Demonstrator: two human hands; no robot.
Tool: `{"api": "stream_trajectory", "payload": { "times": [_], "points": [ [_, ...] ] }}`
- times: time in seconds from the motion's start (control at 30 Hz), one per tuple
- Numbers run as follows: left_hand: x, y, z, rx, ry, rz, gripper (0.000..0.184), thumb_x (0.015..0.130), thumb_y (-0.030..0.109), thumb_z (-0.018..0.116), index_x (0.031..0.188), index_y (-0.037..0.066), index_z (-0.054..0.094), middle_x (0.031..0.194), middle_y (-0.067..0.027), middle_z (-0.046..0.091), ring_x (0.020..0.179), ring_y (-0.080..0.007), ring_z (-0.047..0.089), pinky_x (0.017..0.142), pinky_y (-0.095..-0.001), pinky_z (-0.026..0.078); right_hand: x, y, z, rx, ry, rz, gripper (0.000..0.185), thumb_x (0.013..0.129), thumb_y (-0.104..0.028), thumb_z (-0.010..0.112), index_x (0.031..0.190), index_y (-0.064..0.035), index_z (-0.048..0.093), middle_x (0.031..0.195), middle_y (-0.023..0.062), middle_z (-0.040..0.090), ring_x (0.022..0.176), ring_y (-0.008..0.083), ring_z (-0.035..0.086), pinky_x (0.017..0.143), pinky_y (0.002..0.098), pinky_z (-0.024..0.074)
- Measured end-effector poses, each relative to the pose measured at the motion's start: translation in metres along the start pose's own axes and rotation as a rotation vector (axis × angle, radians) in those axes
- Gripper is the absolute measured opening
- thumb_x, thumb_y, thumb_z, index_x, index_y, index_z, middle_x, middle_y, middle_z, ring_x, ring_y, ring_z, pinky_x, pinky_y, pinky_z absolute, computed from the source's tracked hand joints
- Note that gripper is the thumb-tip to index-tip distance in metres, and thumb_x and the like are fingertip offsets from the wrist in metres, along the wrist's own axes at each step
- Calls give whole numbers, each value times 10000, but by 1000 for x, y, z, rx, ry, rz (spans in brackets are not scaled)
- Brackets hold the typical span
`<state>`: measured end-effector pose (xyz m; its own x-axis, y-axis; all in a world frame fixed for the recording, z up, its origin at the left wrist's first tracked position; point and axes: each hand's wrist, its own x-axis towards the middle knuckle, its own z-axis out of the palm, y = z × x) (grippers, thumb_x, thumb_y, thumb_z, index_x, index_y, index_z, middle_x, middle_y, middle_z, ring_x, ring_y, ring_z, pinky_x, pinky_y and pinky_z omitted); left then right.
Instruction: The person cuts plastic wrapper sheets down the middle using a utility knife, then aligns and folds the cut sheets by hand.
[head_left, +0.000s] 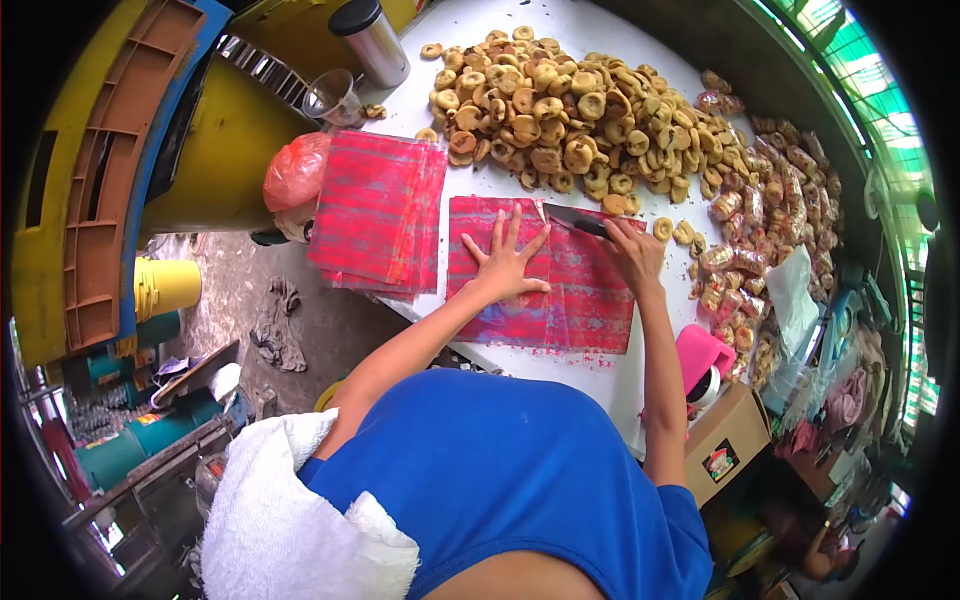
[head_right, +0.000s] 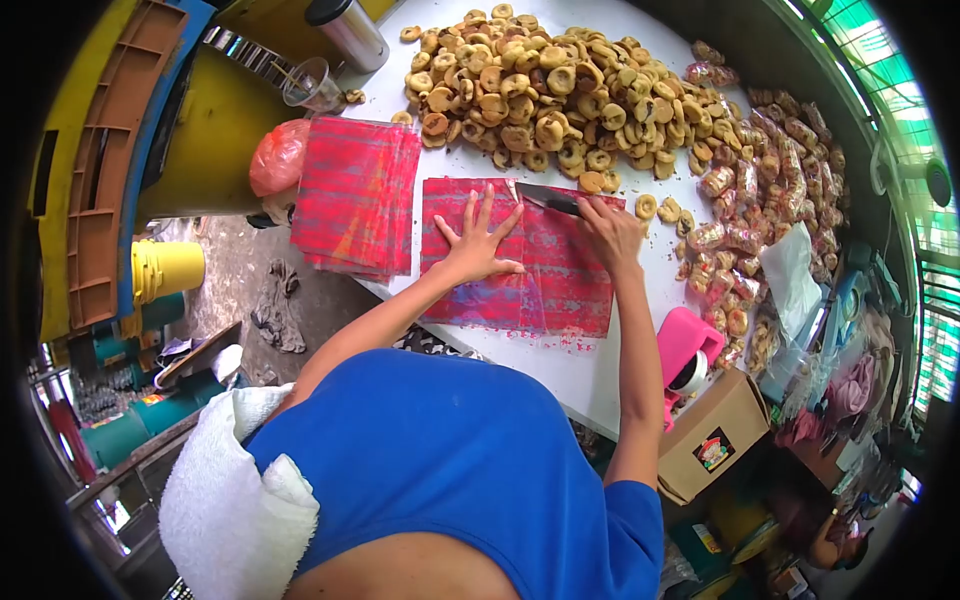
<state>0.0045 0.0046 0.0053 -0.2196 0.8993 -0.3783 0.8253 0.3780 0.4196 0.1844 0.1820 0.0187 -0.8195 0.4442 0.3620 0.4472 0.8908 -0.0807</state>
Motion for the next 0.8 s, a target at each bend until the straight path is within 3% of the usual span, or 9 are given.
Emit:
{"api": "stream_trajectory", "payload": {
  "times": [0.13,0.3,0.37,0.43,0.5,0.53,0.63,0.7,0.8],
  "points": [
    [1,2,1,-1,21,-11,1082,588,661,710,1455,453,96,1533,-138,-182,1396,-403,-158,843,-839,-36,46,-35,2,82,75,152,308,761,-301,692,1020,-146,633,770,6,580,591,196,589,517,320,453],
    [-1,0,-1,-17,25,-3,1059,591,678,702,1452,454,127,1535,-157,-153,1390,-434,-142,827,-842,-33,59,-29,-36,154,154,-78,280,772,-276,712,986,-110,637,788,38,607,630,206,598,545,319,462],
    [-1,-2,0,-35,41,1,1059,586,677,705,1450,453,137,1536,-156,-150,1393,-426,-144,830,-838,-45,23,-25,-41,187,185,137,265,778,-248,712,981,-96,636,812,46,625,632,229,597,573,329,472],
    [-1,-1,1,-56,58,15,1058,581,677,708,1449,452,147,1537,-154,-147,1395,-417,-145,833,-835,-56,-25,-30,-32,289,331,518,251,788,-227,707,979,-82,635,803,55,630,614,262,591,589,340,481],
    [-3,-2,3,-94,81,8,1074,562,668,727,1448,445,162,1538,-154,-139,1398,-403,-148,848,-824,-74,-75,-35,-29,328,265,934,251,801,-193,689,993,-45,624,850,101,631,710,298,603,690,364,491],
    [-3,-3,3,-93,82,14,1074,562,668,727,1448,445,162,1538,-154,-139,1398,-403,-148,848,-824,-74,-92,-36,-23,323,270,936,251,801,-193,689,993,-45,624,850,101,631,710,298,603,690,364,491],
    [-6,-4,6,-117,132,51,1105,545,654,747,1457,406,176,1536,-160,-134,1398,-409,-137,875,-809,-78,-109,-60,-29,-32,167,912,333,809,-149,644,1087,21,573,985,201,568,998,339,532,901,422,405],
    [-7,-3,8,-149,230,12,1144,530,594,786,1465,297,199,1538,-167,-84,1408,-389,-94,904,-805,-47,-83,-90,-25,158,338,859,391,798,-142,648,1140,18,548,978,210,554,1013,338,520,906,426,398],
    [-10,-3,9,-186,334,23,1136,533,559,804,1450,191,244,1537,-183,-48,1411,-381,-88,954,-763,-49,-58,-148,1,612,111,881,422,787,-158,677,1133,30,524,923,192,573,863,330,578,790,418,455]
  ]
}}
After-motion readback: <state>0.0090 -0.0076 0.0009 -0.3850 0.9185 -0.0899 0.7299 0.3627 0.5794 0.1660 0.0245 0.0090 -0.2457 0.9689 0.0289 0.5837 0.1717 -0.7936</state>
